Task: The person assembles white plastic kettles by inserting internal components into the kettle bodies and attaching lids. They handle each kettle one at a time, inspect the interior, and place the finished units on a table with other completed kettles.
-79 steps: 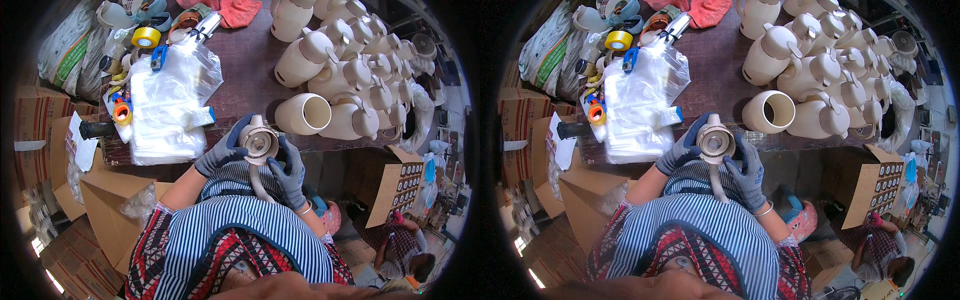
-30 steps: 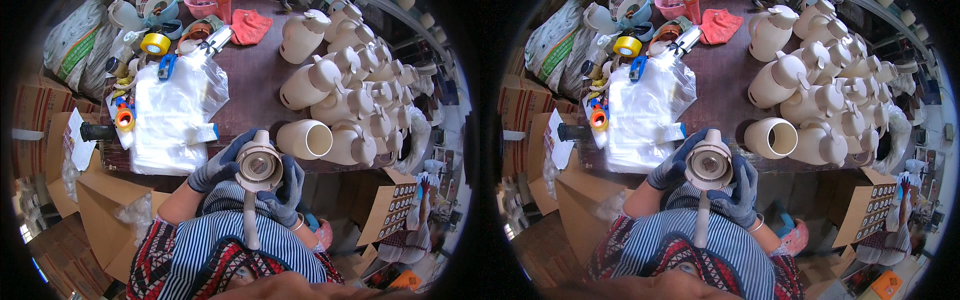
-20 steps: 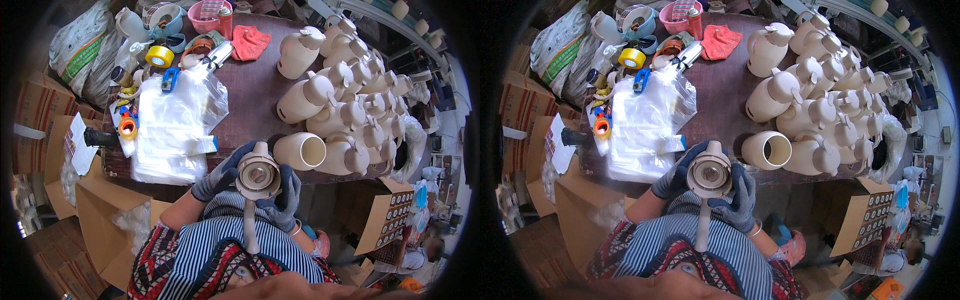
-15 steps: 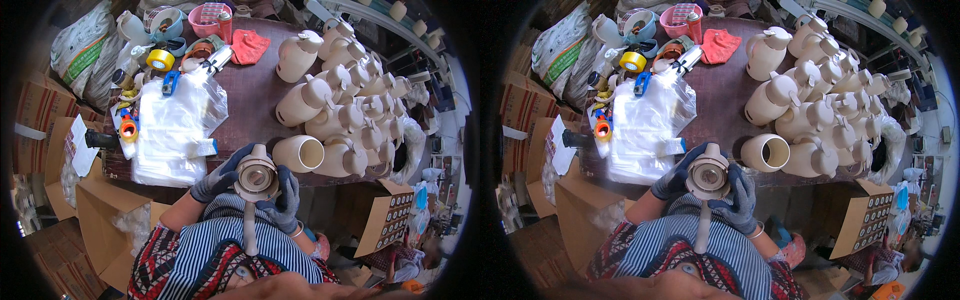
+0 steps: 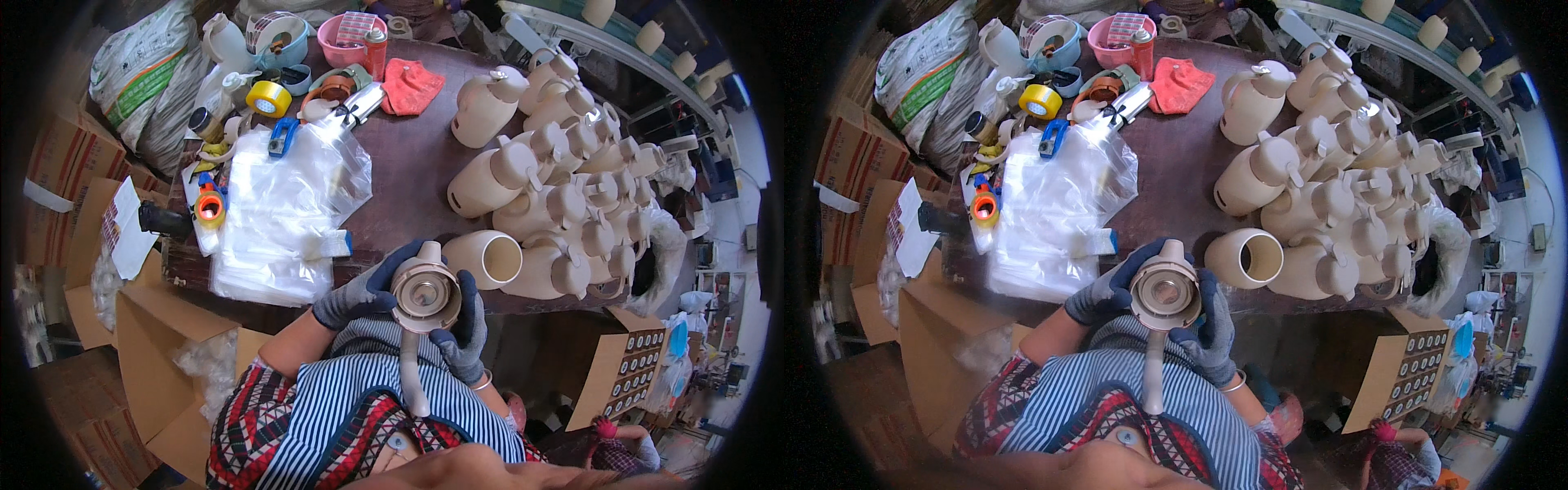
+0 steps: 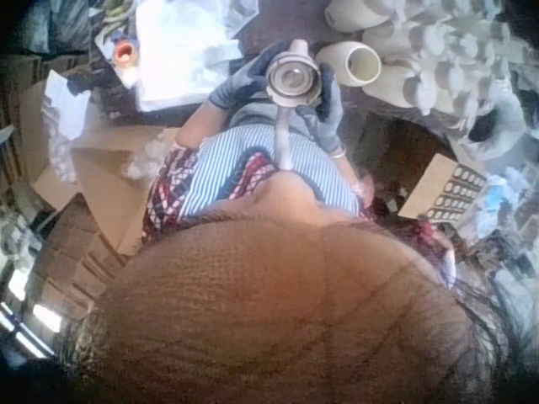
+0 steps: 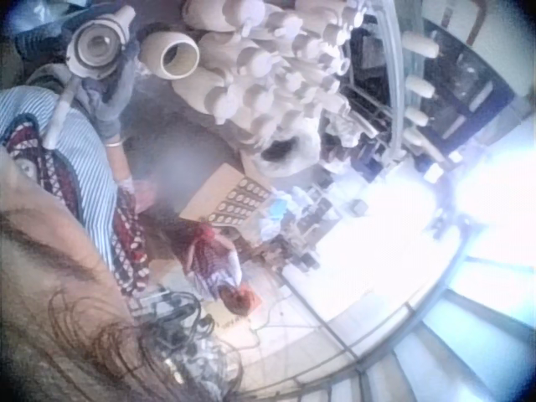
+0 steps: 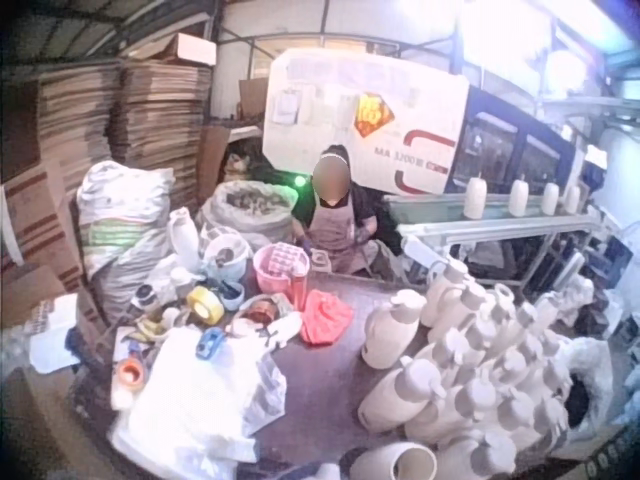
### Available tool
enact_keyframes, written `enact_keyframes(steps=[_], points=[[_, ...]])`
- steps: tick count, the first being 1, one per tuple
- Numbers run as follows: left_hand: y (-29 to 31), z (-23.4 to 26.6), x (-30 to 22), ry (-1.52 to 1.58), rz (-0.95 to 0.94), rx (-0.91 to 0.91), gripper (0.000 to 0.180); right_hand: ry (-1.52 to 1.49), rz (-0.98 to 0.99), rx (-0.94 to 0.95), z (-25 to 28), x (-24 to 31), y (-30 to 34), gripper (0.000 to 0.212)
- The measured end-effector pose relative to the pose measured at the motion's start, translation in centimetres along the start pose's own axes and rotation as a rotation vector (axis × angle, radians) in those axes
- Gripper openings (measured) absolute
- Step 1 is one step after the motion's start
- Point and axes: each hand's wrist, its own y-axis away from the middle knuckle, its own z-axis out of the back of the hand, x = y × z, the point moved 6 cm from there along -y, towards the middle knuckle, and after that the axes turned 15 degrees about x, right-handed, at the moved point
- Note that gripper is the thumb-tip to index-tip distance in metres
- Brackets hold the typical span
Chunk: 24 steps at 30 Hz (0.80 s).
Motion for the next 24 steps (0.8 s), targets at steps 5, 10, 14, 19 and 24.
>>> enact_keyframes(steps=[5,10,14,19,24], points=[[-0.3,0.0,0.3,-0.03,-0.001,-0.04,0.123,-0.067,-0.02,-0.004,-0.3,0.0,-0.3,0.093],[-0.5,-0.2,-0.7,-0.102,-0.097,-0.01,0.12,-0.015,0.011,0.0,-0.2,0.2,-0.7,0.096],[-0.5,-0.1,-0.5,-0.064,-0.039,-0.014,0.118,0.005,0.023,-0.013,-0.4,0.3,-0.5,0.096],[-0.4,-0.6,-0.7,0.066,-0.064,-0.017,0.116,-0.021,0.012,-0.029,-0.6,0.4,-0.2,0.096],[0.1,-0.6,-0.3,0.082,-0.066,-0.026,0.114,-0.014,0.032,-0.011,-0.9,0.0,0.1,0.097]])
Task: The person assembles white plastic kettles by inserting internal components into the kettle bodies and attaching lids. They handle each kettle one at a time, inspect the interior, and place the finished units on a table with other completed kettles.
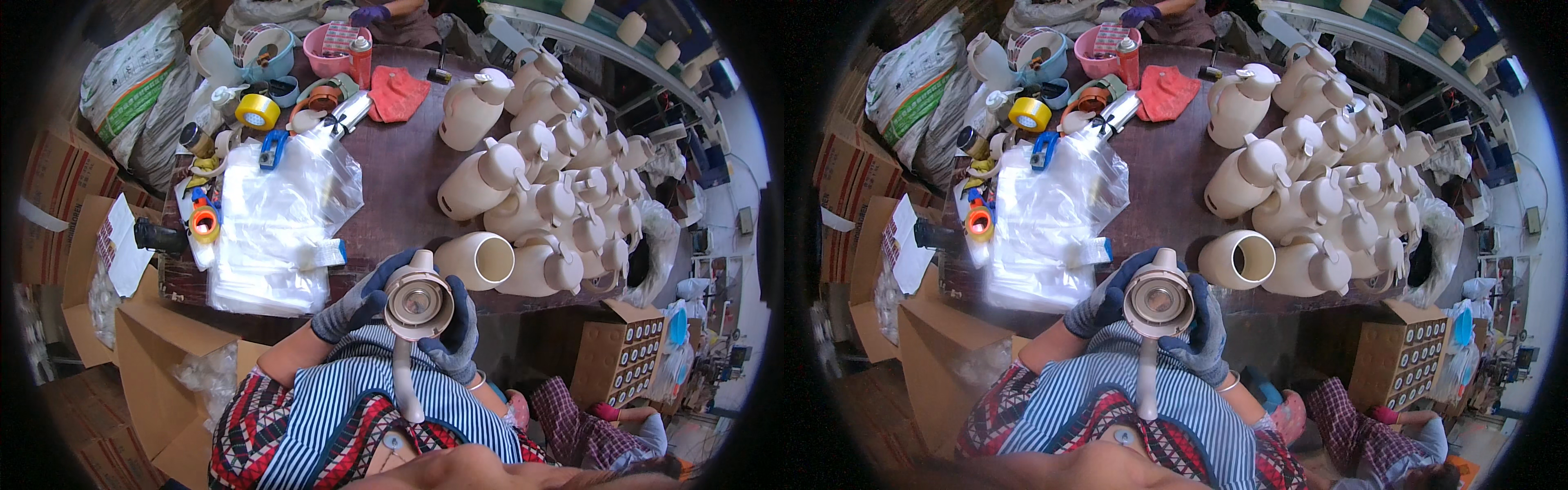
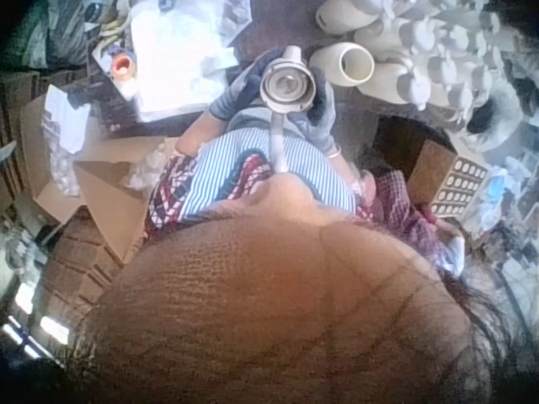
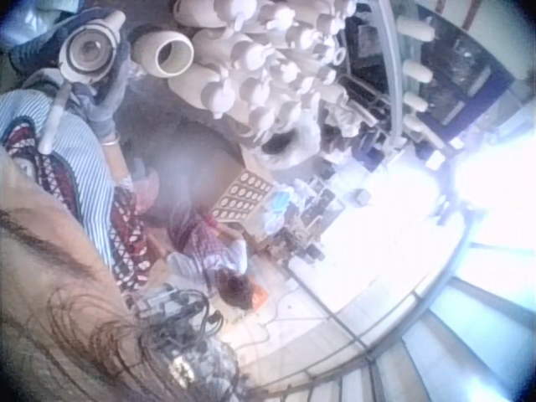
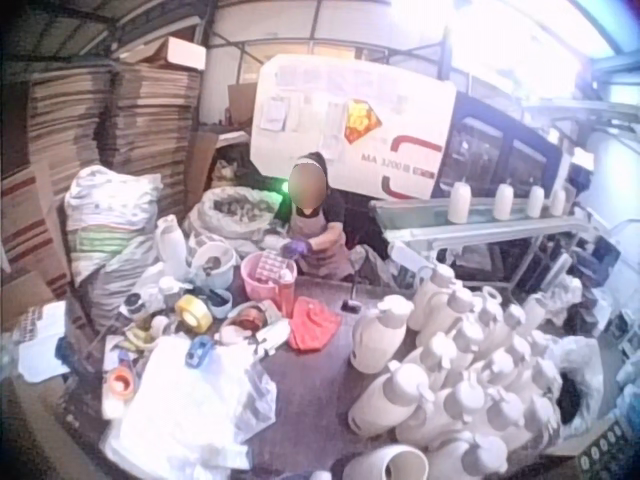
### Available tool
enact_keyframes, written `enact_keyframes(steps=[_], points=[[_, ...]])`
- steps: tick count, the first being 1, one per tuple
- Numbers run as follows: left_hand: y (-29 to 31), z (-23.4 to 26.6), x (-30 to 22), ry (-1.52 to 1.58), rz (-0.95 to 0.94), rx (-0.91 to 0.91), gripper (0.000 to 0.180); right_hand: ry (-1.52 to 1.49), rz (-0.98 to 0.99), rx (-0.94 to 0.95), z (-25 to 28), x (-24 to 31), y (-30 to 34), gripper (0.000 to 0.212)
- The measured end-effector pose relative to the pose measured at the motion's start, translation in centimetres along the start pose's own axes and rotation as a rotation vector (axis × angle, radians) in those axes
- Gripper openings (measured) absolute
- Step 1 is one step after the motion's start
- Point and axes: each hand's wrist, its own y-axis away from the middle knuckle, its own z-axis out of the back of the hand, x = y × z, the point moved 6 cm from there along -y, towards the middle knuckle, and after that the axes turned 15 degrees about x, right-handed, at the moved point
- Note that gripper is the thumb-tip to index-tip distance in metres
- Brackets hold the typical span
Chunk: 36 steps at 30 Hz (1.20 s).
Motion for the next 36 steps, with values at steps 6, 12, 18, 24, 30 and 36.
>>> enact_keyframes(steps=[6,12,18,24,30,36], points=[[0.3,-0.3,-0.3,-0.014,0.04,-0.045,0.111,0.184,0.069,0.013,0.2,0.2,0.7,0.096],[0.4,-0.4,0.2,0.035,0.071,-0.062,0.105,0.293,0.081,0.0,0.0,0.3,1.2,0.097],[1.1,-0.6,0.1,0.071,0.208,-0.043,0.103,0.282,0.076,0.034,-0.4,0.1,1.6,0.096],[2.0,-1.3,-0.6,0.241,0.155,0.039,0.11,0.025,0.069,0.086,-0.7,-1.3,1.2,0.08],[2.0,-0.6,-0.5,0.067,0.243,0.084,0.119,-0.04,0.095,-0.01,-0.9,-1.2,1.2,0.076],[2.2,-0.5,-1.6,0.115,0.29,0.088,0.126,-0.416,-0.001,0.097,-1.5,-1.2,0.7,0.08]])
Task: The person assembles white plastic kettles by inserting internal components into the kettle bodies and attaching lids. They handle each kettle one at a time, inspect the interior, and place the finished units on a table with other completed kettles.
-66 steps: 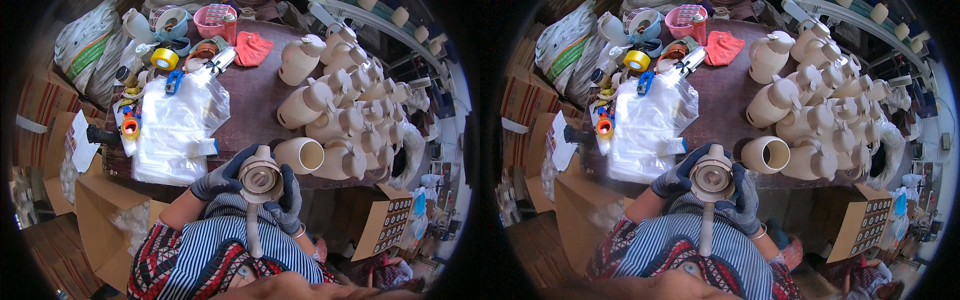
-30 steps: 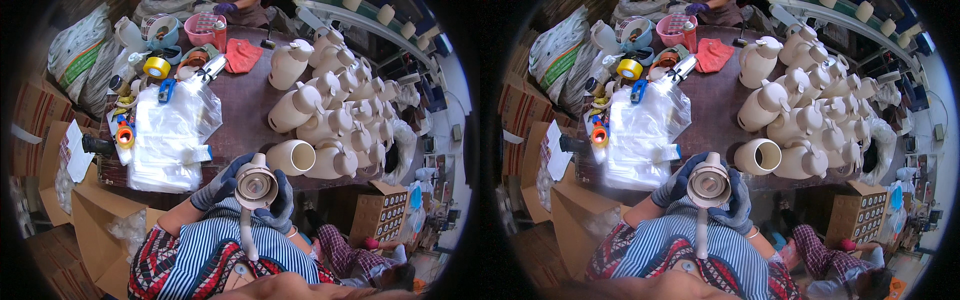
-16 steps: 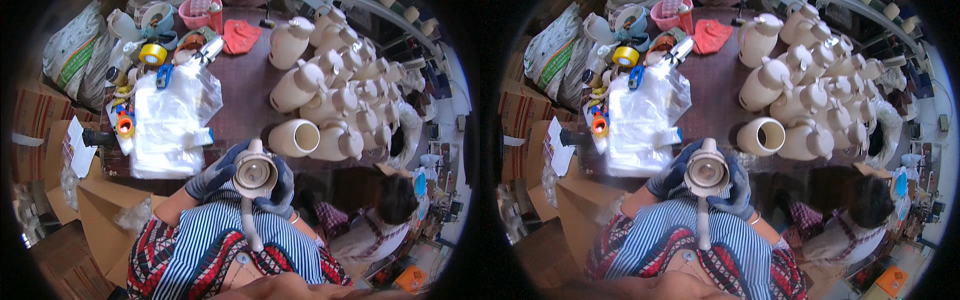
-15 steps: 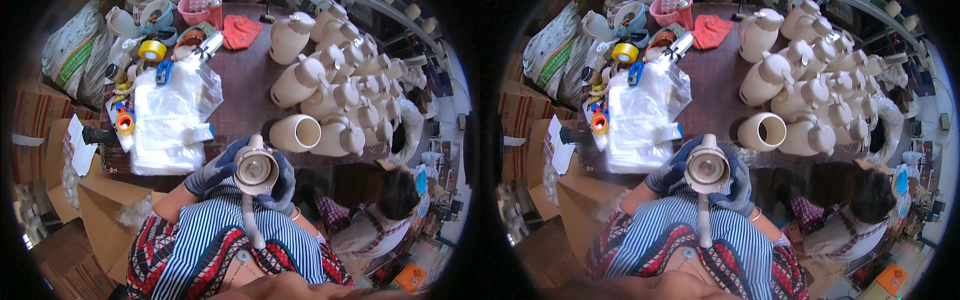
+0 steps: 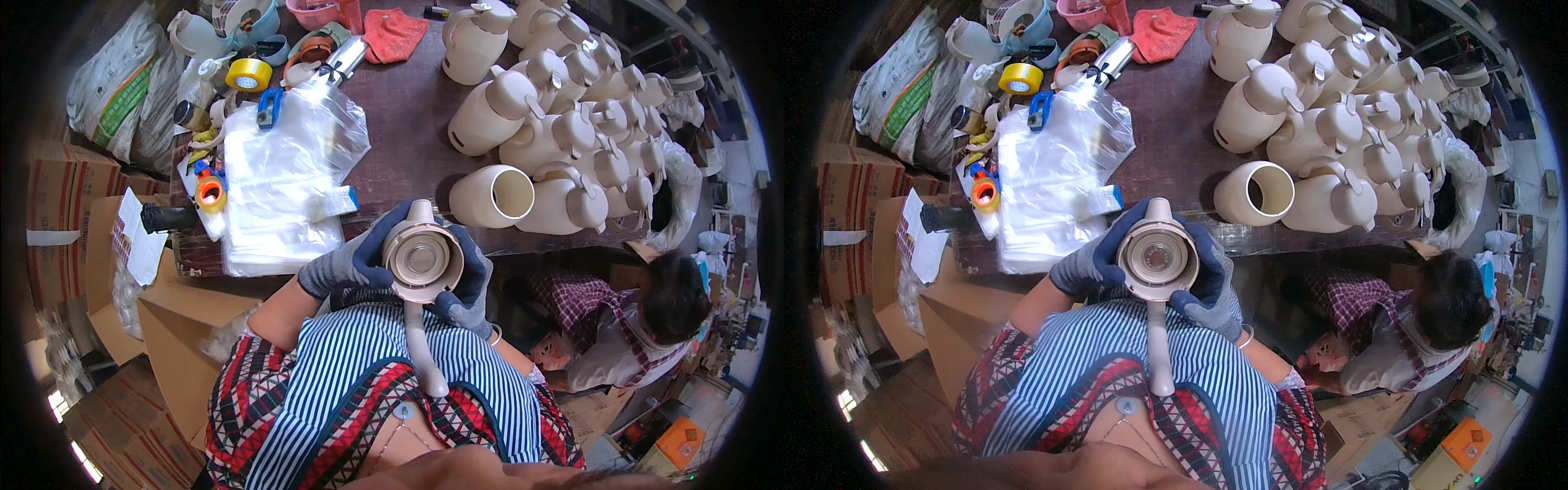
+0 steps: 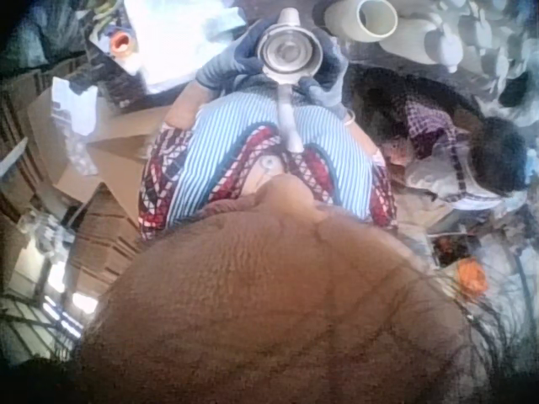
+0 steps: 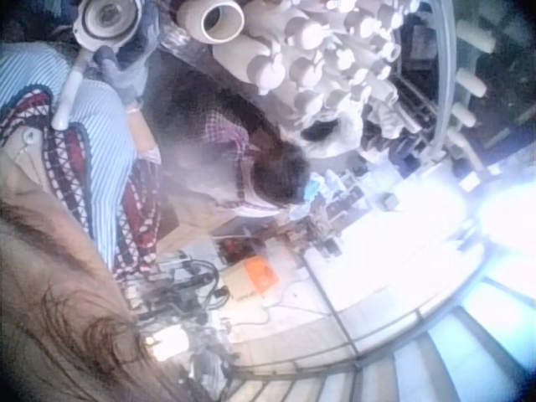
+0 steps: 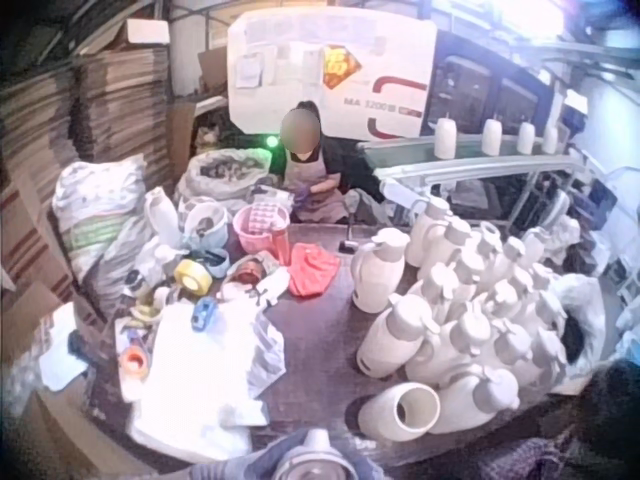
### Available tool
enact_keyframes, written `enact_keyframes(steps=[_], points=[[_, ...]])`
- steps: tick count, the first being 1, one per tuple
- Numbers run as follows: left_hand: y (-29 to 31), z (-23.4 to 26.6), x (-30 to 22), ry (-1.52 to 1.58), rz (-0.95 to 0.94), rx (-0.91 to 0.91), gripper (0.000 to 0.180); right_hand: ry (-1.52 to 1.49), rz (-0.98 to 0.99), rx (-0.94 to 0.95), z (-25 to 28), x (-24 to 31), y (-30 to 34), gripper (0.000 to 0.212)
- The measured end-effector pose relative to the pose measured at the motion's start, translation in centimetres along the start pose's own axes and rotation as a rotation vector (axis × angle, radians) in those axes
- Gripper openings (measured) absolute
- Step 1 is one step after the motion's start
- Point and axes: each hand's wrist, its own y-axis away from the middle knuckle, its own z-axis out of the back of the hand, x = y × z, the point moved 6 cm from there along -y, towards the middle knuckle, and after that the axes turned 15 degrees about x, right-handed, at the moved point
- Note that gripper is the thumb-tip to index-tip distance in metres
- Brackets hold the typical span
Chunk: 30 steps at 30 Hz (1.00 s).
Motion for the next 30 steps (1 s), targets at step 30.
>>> enact_keyframes(steps=[30], points=[[-4.8,0.0,-1.8,0.11,-0.301,-0.111,0.079,0.516,0.205,0.033,2.7,3.8,-2.1,0.083]])
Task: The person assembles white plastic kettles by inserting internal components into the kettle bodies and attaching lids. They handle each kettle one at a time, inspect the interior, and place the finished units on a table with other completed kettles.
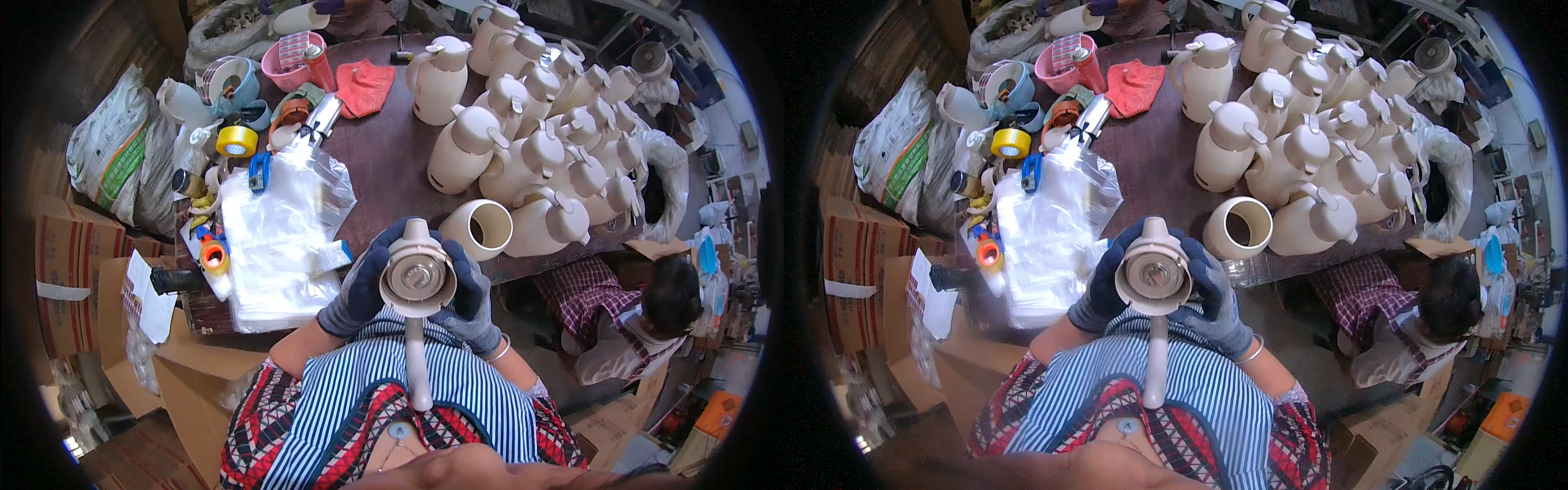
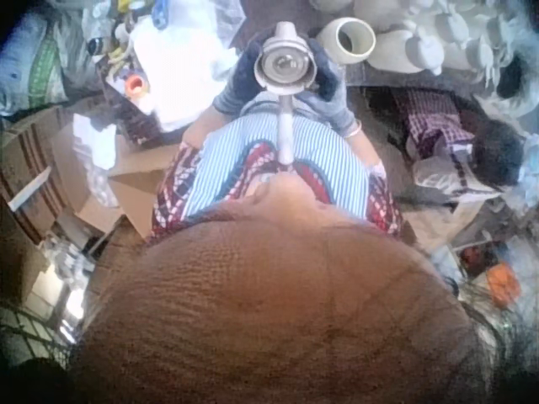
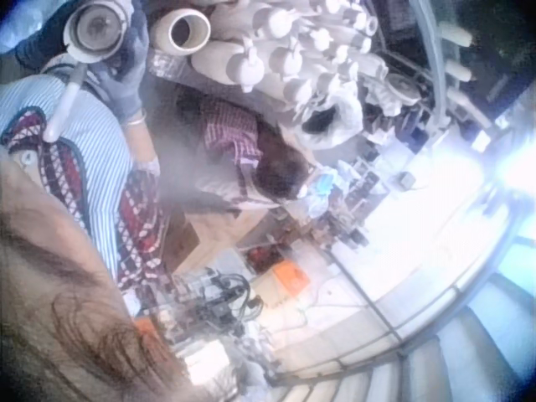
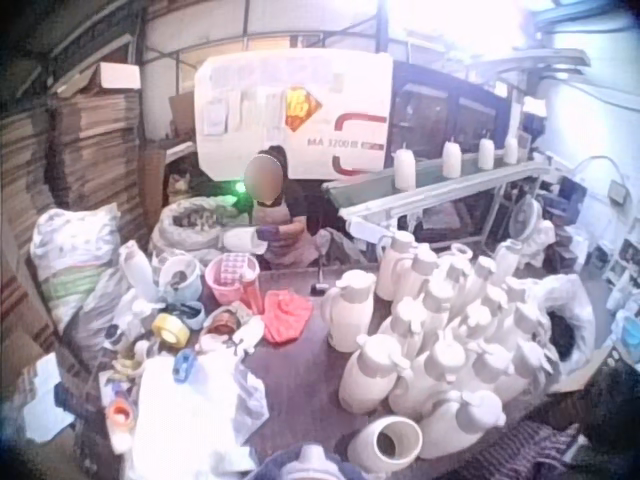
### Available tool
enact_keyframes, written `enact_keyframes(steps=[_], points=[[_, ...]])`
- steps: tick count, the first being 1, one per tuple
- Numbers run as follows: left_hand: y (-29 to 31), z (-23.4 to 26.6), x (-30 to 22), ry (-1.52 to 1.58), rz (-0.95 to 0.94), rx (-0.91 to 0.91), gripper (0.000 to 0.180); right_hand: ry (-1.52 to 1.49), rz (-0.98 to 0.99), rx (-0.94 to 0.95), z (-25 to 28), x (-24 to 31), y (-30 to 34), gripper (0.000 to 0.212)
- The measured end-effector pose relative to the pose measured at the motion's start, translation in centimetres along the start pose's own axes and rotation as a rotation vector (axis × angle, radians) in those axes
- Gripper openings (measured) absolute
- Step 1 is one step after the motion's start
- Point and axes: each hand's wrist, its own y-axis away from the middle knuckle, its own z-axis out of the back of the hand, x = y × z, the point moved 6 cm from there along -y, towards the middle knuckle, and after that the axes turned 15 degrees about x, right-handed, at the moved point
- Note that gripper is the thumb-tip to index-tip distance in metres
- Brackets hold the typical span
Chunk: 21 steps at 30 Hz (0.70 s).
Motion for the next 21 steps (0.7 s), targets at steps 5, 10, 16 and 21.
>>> enact_keyframes(steps=[5,10,16,21], points=[[-0.6,-2.1,-0.6,0.117,0.05,0.081,0.077,0.217,0.078,-0.047,0.3,0.3,2.0,0.092],[-1.2,-2.1,0.4,0.171,0.134,0.114,0.08,0.246,0.119,-0.018,1.9,1.8,1.3,0.089],[-1.5,-1.8,2.2,0.168,0.156,0.054,0.079,0.084,-0.087,-0.138,1.4,-0.2,2.1,0.057],[-1.9,-1.1,1.5,0.146,0.077,0.013,0.079,-0.578,-0.379,-0.377,0.0,-0.4,3.4,0.097]])
